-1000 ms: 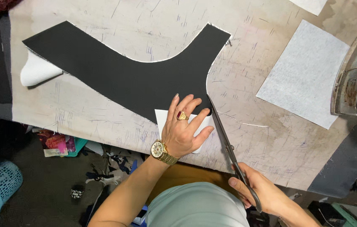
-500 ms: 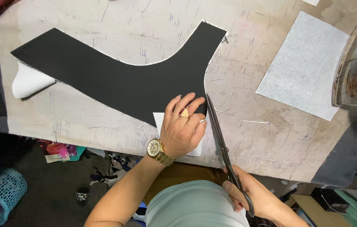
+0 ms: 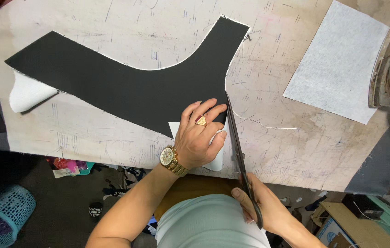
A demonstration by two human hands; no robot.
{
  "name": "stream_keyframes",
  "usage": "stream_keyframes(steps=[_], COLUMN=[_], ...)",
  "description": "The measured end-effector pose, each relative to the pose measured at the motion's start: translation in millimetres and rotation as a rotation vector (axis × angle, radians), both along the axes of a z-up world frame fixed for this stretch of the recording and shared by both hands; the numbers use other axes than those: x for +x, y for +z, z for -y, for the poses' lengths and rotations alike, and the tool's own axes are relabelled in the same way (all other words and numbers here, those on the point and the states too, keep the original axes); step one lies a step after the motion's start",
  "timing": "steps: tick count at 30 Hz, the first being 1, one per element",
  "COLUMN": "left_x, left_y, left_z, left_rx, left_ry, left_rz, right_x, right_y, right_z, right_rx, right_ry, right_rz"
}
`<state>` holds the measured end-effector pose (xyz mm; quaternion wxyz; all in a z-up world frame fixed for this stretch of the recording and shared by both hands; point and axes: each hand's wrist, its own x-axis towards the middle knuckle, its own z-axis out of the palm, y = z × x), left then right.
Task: The person irons pieces of black and white fabric on a workbench, aligns a white template over the black material, and then uses large shears to cut out a garment piece.
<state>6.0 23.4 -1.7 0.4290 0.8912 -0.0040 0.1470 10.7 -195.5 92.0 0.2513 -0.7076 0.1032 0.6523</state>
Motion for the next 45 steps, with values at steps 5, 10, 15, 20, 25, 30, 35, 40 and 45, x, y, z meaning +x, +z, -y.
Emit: stream_keyframes(steps=[5, 10, 15, 20, 25, 30, 35, 40, 45], left_x=[0.8, 1.2, 0.3, 0.3, 2.7, 15.4, 47.1, 49.5, 50.8], left_y=[-1.5, -0.2, 2.8, 3.6, 10.3, 25.8, 43.7, 30.2, 9.1], left_z=[1.1, -1.5, -4.5, -7.9, -21.4, -60.6, -94.2, -68.1, -65.6], left_rx=[-0.022, -0.117, -0.186, -0.223, -0.283, -0.131, 0.396, 0.329, 0.217], left_ry=[0.020, 0.038, 0.028, 0.025, -0.039, -0.164, -0.280, -0.244, -0.242], left_rz=[0.032, 0.020, -0.017, -0.010, -0.056, -0.184, -0.170, -0.151, -0.003], right_x=[-6.7, -7.2, -12.4, -22.6, -34.6, -42.7, -58.6, -42.3, -24.6], right_y=[3.9, -0.1, -7.0, -8.5, -13.6, -13.6, -26.8, -7.0, 13.6], right_z=[-9.4, -3.9, -13.3, -21.5, -26.5, -35.7, -35.1, -44.2, -54.1], right_rx=[-0.032, 0.131, 0.164, 0.162, 0.146, 0.130, 0.100, 0.052, 0.033], right_ry=[-0.035, -0.216, -0.248, -0.360, -0.368, -0.549, -0.805, -0.950, -0.784], right_rz=[-0.031, -0.078, 0.000, -0.001, -0.002, -0.097, -0.226, -0.346, -0.270])
